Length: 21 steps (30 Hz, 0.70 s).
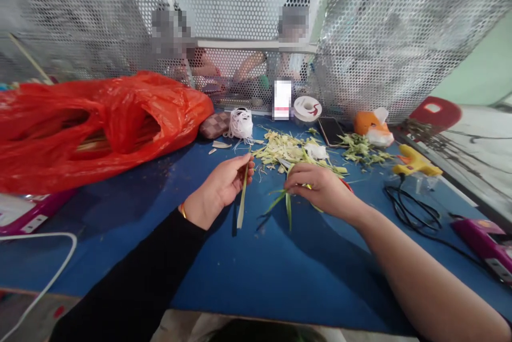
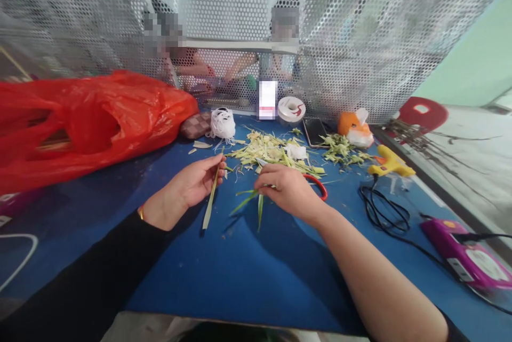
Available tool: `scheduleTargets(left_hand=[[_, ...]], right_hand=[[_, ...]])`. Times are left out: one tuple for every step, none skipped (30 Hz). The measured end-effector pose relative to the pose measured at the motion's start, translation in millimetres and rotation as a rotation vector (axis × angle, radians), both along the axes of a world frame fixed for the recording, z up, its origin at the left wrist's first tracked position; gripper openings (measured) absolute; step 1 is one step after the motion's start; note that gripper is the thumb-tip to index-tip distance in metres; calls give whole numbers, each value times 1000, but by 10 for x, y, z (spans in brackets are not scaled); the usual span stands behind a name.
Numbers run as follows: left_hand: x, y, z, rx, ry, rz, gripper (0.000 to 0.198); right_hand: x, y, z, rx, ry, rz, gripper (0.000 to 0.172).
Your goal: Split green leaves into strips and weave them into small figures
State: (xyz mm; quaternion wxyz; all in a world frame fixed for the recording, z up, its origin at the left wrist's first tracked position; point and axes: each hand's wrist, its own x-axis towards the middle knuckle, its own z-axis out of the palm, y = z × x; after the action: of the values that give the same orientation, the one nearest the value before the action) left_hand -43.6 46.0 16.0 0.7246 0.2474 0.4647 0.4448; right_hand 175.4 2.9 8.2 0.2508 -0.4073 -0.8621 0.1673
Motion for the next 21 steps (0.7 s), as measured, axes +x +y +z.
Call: scheduleTargets(left_hand=[[8,-15,0,4,5,-20,18],[17,-32,0,15,3,-42,17],[26,-49,-3,31,3,-58,16],[34,-66,-7,54,7,-71,15],[43,-84,-12,83,8,-84,13],[51,-103,-17,109,18,-93,10],[61,-123,-23,132,24,-108,8],[73,-145,-28,142,22,-113,7],[88,-169,-32,148,15,-120,9],[105,-195,-35,147,1,-131,12],[125,-222,-37,147,-20,-143,15],[146,-251,-39,163,-49,-160,17],[168,-279,-40,185,-66,-176,19],[189,-306,-41,205,-79,-182,21],[207,-331,-42,219,-99,-173,23],[223,-351,-43,225,-118,-161,24],[235,-368,-43,225,-134,-149,26],[243,-380,-43,217,-149,-141,27],[249,-388,-42,204,-162,-137,28],[252,-394,-39,187,-172,-138,30],[253,-399,-35,170,-180,-139,31]], right_hand=[[5,6,3,0,18,-13,19],[3,7,3,5,38,-24,18],[-6,0,3,26,71,-40,18],[-23,-14,6,66,125,-76,16],[-47,-38,14,115,202,-126,14],[-77,-68,26,164,300,-194,11],[-111,-104,41,200,405,-272,8],[-149,-141,59,177,515,-333,6],[-188,-177,76,101,650,-384,6],[-228,-209,90,-40,784,-394,8],[-267,-234,100,-202,885,-375,11],[-305,-253,105,-345,948,-355,14],[-341,-264,105,-454,987,-335,17],[-375,-270,101,-531,1003,-321,20],[-406,-273,93,-575,1009,-319,23],[-433,-273,83,-597,1010,-323,25],[-457,-273,70,-608,1007,-332,27],[-479,-274,57,-609,1005,-342,29],[-500,-277,43,-603,1005,-351,30],[-519,-281,29,-595,1004,-355,31],[-537,-286,15,-585,1003,-358,32]])
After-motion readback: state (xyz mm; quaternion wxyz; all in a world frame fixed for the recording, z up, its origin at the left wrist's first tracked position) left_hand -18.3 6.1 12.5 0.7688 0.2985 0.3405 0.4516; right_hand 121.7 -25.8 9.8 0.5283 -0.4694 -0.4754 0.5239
